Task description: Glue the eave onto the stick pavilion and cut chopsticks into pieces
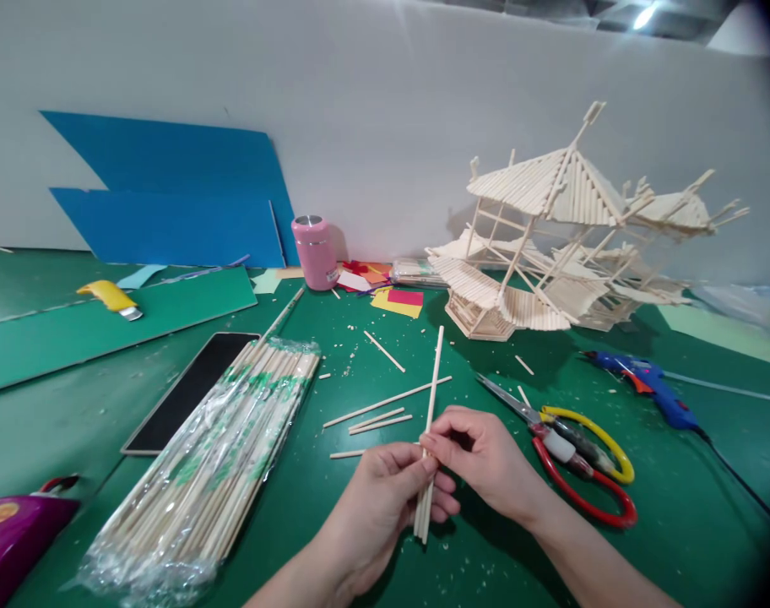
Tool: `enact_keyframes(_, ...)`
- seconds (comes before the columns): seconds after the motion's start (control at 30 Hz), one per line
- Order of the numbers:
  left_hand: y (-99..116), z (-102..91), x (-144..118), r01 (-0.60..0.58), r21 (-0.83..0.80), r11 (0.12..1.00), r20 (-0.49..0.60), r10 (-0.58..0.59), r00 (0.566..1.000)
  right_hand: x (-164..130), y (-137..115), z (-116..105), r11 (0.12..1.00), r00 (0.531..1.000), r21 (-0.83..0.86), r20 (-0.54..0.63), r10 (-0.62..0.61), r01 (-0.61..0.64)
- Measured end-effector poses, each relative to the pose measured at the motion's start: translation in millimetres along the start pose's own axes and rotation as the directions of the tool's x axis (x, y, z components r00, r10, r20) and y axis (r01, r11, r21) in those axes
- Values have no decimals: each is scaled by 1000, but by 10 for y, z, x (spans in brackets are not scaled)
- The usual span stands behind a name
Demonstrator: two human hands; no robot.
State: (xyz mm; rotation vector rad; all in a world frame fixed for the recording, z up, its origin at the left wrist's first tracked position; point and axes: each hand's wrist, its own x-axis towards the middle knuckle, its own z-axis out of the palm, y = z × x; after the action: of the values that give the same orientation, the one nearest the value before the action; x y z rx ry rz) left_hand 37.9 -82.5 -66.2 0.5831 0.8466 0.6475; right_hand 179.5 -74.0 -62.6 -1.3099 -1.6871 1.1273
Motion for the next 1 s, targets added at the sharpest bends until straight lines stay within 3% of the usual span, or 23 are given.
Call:
enact_keyframes(0.2,-7,-25,15,-52,-5,999,5,52,999,-15,-4,17,998,999,-61,-23,-33,32)
enact_keyframes(0.33,-7,-48,22,-24,-1,1000,21,24,999,-6,-7,-23,999,999,-43,-33,-31,30)
enact_keyframes(0.47,-2,-74,42,15,-24,1000,11,-15,1000,-46,-1,-176,998,993,-40,-114,37,-42)
enact_keyframes(0.57,14,-87,47,37,-50,998,0,-37,999,-217,71,-398,972,970,-190,-228,90,-135)
enact_keyframes(0.73,50,-99,41,64,-80,995,-29,-67,997,-733,384,-820,815,891,-473,-439,113,-336)
enact_keyframes(0.87,55,-99,57,70,-77,995,-18,-72,997,-999,629,-1000,631,923,-694,-371,98,-346)
enact_keyframes(1.0,70,-60,51,85,-57,995,-8,-85,996,-965,705,-1077,520,917,-756,-347,196,-397)
